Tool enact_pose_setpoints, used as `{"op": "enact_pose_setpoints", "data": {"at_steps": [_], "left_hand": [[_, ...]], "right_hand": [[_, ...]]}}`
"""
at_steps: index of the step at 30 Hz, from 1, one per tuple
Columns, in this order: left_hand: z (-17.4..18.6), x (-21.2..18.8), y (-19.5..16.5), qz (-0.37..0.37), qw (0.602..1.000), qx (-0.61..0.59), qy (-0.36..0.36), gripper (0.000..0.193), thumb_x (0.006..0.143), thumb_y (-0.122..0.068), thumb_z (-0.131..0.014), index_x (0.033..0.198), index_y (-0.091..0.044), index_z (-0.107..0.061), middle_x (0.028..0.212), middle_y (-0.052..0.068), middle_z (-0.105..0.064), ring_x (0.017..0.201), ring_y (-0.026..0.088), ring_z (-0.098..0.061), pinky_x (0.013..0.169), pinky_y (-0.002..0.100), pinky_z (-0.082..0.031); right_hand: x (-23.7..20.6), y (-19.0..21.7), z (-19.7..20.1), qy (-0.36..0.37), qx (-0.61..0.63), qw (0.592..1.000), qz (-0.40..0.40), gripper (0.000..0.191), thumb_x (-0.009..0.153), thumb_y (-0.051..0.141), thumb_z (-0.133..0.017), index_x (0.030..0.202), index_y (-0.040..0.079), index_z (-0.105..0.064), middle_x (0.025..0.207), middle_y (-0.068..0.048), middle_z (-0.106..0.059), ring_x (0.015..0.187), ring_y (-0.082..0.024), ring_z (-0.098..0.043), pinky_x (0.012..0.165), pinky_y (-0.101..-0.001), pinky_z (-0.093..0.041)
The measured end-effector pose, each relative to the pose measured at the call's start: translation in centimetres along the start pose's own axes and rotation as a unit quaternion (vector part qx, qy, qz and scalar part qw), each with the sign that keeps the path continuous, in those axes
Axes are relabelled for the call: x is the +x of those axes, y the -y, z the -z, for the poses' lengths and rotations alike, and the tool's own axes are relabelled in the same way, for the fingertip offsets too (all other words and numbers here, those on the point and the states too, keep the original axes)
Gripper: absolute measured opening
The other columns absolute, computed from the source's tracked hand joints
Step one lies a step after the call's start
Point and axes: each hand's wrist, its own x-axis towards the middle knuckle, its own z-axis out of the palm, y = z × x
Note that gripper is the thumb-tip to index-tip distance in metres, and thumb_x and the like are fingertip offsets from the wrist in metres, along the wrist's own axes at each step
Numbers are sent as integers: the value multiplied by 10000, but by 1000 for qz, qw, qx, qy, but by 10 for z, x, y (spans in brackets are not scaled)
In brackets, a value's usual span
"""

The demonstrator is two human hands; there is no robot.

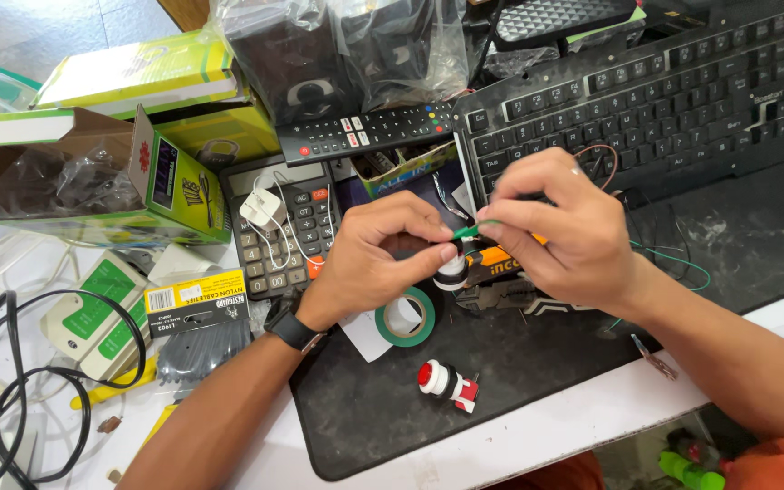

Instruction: The person twists together the wires of a small electronic component at a cluttered workbench, cuts and trims the wires with a utility knife, then wraps green tape around the component body to secure the wiring. The clip ends while the person is still taping the component.

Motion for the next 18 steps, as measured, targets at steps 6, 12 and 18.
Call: {"op": "enact_pose_setpoints", "data": {"at_steps": [6, 12, 18], "left_hand": [[-2, 1, -15, -93, 986, 138, 12, 115, 885, 19, -782, 967, -12, -708, 1030, 69, -703, 958, 168, -731, 845, 280, -594], [-3, 2, -19, -99, 983, 155, 15, 121, 890, 15, -766, 986, -23, -703, 1040, 73, -699, 963, 181, -739, 842, 280, -601], [-2, 2, -16, -87, 985, 152, 2, 133, 885, -9, -790, 989, -25, -709, 1021, 77, -712, 937, 181, -731, 826, 289, -581]], "right_hand": [[-9, -4, -6, 35, 84, 985, -144, 62, 950, 14, -689, 1006, 42, -694, 1026, -42, -745, 963, -170, -691, 906, -325, -460], [-15, -12, -9, 90, 146, 946, -275, 53, 990, 87, -659, 997, 72, -709, 935, -7, -732, 889, -151, -650, 849, -290, -499], [-10, -13, -7, 99, 134, 972, -166, 164, 872, 137, -782, 992, 88, -681, 941, -11, -717, 883, -166, -633, 881, -320, -431]]}}
